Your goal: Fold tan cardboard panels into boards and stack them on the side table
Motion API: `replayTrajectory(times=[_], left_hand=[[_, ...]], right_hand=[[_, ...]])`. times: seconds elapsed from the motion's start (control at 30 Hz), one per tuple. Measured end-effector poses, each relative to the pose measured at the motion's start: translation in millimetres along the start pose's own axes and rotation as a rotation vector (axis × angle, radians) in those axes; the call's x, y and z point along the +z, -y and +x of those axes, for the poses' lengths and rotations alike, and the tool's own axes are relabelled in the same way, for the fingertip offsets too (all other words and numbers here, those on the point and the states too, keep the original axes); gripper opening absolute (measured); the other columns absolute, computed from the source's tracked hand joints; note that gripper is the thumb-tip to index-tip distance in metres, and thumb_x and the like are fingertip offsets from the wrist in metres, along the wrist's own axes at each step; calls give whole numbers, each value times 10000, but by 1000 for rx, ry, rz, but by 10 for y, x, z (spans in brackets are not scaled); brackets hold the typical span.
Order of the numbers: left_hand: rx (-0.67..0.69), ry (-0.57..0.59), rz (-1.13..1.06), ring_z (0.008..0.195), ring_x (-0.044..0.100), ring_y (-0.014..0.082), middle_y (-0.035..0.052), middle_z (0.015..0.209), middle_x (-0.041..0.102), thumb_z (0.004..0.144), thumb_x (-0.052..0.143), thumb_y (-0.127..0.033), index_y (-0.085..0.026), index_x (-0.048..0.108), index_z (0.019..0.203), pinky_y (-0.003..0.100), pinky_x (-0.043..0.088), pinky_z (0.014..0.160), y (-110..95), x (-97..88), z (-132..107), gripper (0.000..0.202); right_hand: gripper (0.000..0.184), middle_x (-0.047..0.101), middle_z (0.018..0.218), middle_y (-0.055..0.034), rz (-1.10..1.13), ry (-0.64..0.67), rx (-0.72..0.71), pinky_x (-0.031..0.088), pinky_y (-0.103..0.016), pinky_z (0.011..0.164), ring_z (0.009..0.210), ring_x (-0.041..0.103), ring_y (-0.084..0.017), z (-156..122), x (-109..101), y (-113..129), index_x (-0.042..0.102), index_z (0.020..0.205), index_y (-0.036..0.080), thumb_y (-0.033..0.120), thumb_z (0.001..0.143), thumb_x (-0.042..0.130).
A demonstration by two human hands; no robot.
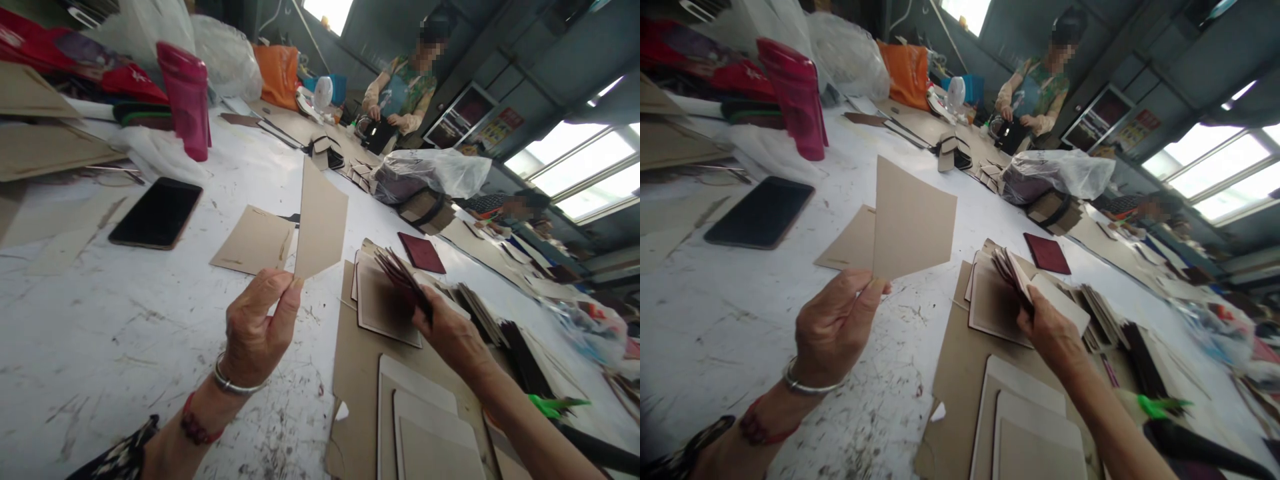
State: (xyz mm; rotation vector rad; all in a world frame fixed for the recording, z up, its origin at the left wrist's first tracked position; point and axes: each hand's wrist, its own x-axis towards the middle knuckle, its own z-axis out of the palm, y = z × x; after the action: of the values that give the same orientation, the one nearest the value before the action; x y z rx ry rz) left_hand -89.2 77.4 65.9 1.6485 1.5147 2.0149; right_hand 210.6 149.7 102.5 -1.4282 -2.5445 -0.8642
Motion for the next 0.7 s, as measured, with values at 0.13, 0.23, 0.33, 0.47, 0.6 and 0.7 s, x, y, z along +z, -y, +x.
replayTrajectory(times=[0.13,0.23,0.33,0.47,0.6,0.7], left_hand=[[13,-25,21,640,515,87,-9,683,538,808,503,-124,-156,553,749,197,432,643,18,0,1,84],[15,-36,30,651,533,94,-3,704,558,799,519,-137,-153,562,760,203,437,662,56,-3,-20,60],[22,-52,68,658,540,95,4,717,580,785,545,-141,-145,583,775,209,431,686,94,-11,-46,40],[55,-80,123,666,546,101,12,697,597,770,565,-143,-128,618,765,220,429,686,109,8,-53,55],[59,-96,136,664,563,113,15,675,605,766,565,-172,-119,645,763,230,441,667,95,51,-54,96],[65,-102,166,655,575,117,23,666,612,763,564,-190,-111,660,766,231,449,663,83,70,-64,123]], right_hand=[[375,642,713,-92,41,47,134,460,-295,523,573,612,-230,135,-127,-159,472,1137,99,302,831,396],[399,641,844,-151,58,86,127,479,-328,589,648,623,-245,154,-83,-72,449,1161,59,276,832,382],[417,580,1050,-210,86,178,22,480,-368,722,876,596,-273,108,6,162,436,1178,29,255,830,401],[462,509,1211,-99,164,307,-64,401,-299,908,1091,478,-214,-90,15,401,445,1209,140,367,812,514],[433,534,1161,-121,149,336,138,382,-327,925,1084,474,-218,-696,-211,317,440,1203,91,365,868,417],[537,537,1136,-169,102,494,551,378,-399,910,1062,486,-279,-1377,-429,217,443,1188,51,454,833,434]])
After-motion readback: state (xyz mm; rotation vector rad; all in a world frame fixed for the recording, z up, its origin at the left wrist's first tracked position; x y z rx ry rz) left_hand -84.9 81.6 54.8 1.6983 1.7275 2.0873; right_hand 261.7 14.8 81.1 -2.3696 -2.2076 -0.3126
